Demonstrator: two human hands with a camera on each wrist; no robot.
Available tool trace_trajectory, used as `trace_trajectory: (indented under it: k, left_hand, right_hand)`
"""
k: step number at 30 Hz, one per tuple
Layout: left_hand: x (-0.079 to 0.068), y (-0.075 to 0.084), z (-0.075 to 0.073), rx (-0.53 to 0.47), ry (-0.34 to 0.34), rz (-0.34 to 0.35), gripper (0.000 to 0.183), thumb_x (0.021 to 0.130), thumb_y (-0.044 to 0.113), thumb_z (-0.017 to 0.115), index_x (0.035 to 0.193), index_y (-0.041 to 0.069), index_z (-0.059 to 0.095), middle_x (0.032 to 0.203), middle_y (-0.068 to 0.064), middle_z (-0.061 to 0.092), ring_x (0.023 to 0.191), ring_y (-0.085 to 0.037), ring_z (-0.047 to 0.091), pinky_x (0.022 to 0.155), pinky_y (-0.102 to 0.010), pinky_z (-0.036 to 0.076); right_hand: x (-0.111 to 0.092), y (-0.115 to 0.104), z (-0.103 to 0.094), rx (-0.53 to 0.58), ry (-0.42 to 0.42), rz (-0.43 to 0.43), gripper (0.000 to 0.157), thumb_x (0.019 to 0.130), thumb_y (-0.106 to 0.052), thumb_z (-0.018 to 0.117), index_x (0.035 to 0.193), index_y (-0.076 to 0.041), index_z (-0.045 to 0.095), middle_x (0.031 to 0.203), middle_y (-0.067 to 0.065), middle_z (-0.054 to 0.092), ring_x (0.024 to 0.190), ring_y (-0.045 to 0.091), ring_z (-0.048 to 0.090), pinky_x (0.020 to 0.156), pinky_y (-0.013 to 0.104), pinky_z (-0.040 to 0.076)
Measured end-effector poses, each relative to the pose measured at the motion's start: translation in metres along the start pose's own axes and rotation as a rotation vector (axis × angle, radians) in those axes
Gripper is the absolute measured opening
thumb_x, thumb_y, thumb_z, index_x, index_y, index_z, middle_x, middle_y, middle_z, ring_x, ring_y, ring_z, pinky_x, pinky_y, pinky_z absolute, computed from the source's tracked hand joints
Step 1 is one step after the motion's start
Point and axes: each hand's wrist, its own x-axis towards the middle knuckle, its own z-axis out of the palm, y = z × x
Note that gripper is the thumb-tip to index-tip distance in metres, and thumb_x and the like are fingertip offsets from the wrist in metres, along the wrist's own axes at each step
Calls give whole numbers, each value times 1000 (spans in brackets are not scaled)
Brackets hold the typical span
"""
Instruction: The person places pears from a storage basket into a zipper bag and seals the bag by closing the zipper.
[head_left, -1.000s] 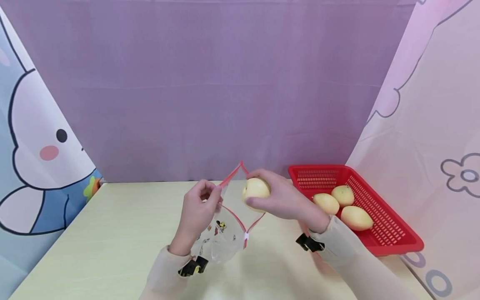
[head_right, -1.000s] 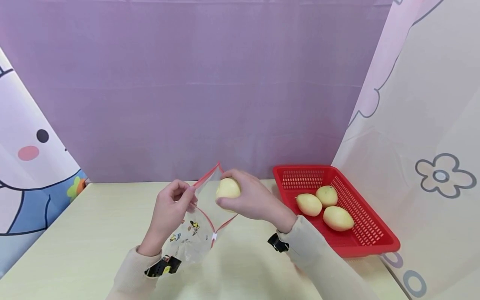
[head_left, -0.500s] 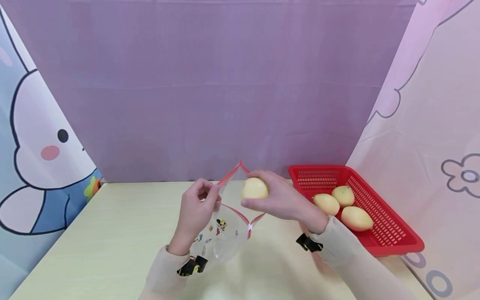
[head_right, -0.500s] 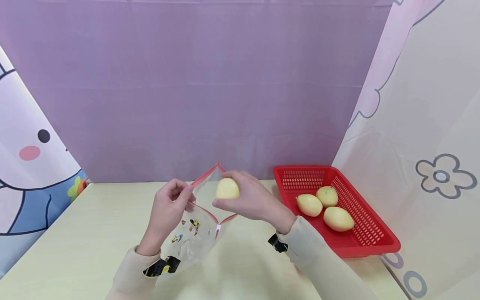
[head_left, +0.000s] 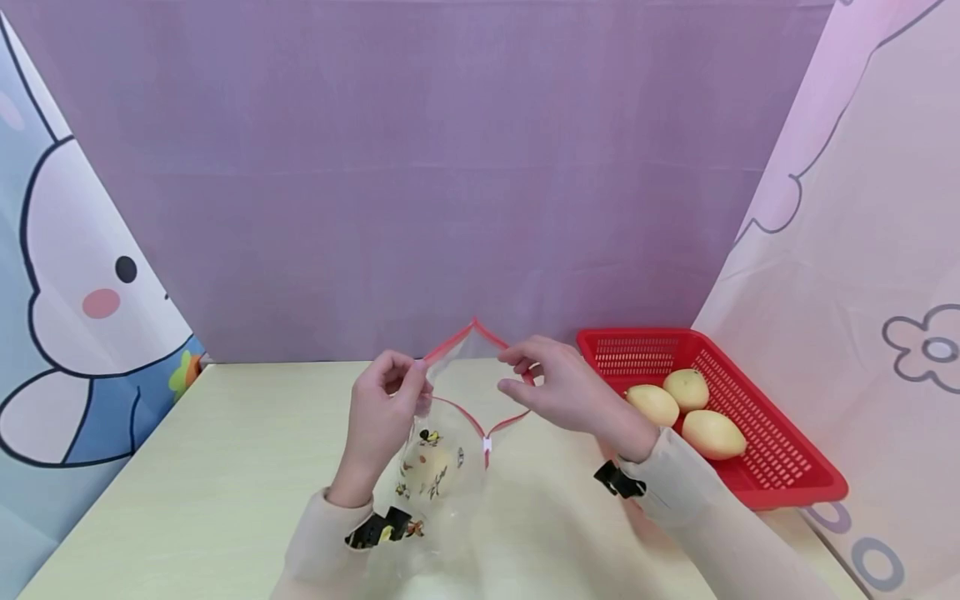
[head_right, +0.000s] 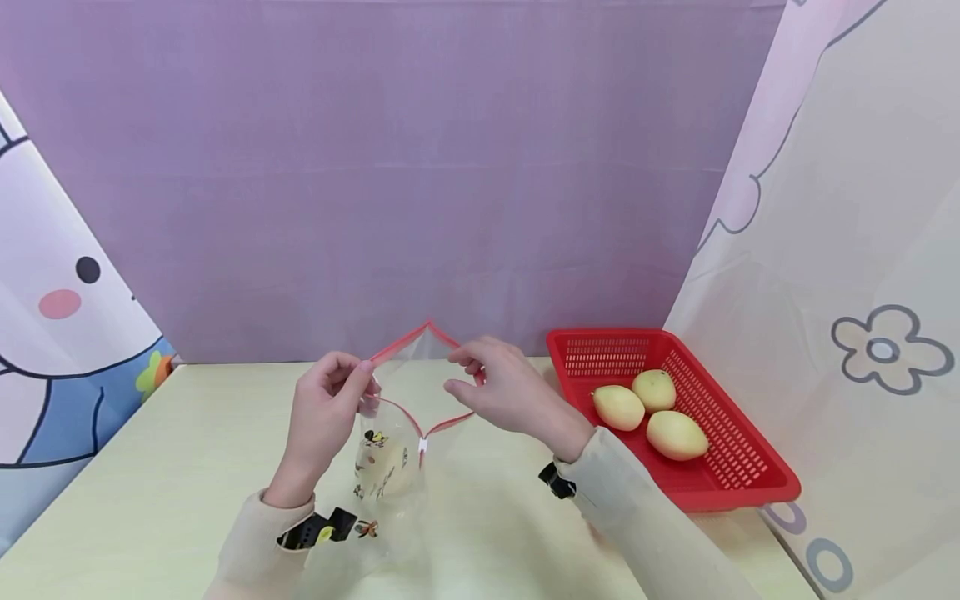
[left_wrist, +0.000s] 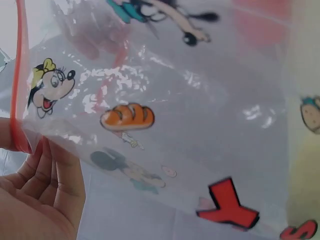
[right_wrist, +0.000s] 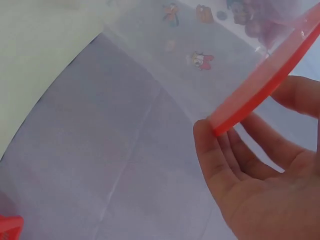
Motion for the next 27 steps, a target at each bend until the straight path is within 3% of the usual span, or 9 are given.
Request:
trace_trajectory:
  k: [12, 17, 22, 27]
  left_hand:
    - [0, 0, 0, -10, -21, -19, 18, 102, 13, 64, 91, -2, 61, 76, -15, 66, 62, -18, 65, 56, -28, 58]
    - [-1, -2, 0, -10, -30, -19, 18, 102, 14, 63, 92, -1, 62, 77, -15, 65, 62, -19, 65, 56, -29, 58]
    - [-1, -1, 1, -22, -42, -16, 18, 102, 15, 63, 93, -1, 61, 76, -15, 65, 61, -19, 64, 55, -28, 57]
    - [-1, -1, 1, -12, -40, -15, 18, 102, 14, 64, 92, 0, 62, 76, -14, 65, 62, -19, 64, 55, -28, 57]
  right_hand:
    - [0, 1, -4, -80, -5, -147, 24, 92, -8, 74, 116, -7, 72, 106, 0, 66, 91, 15, 60, 82, 36, 59]
    - [-3, 7, -2, -146, 42, -214, 21, 91, -3, 74, 112, -6, 72, 108, 4, 64, 95, 18, 59, 78, 35, 60]
    - [-7, 15, -4, -231, 52, -172, 27, 90, -8, 77, 115, -8, 70, 113, 2, 63, 104, 19, 58, 80, 32, 60]
    - [-11, 24, -9, -289, 23, -81, 38, 92, -22, 76, 128, -11, 65, 123, 2, 62, 111, 20, 58, 91, 41, 57]
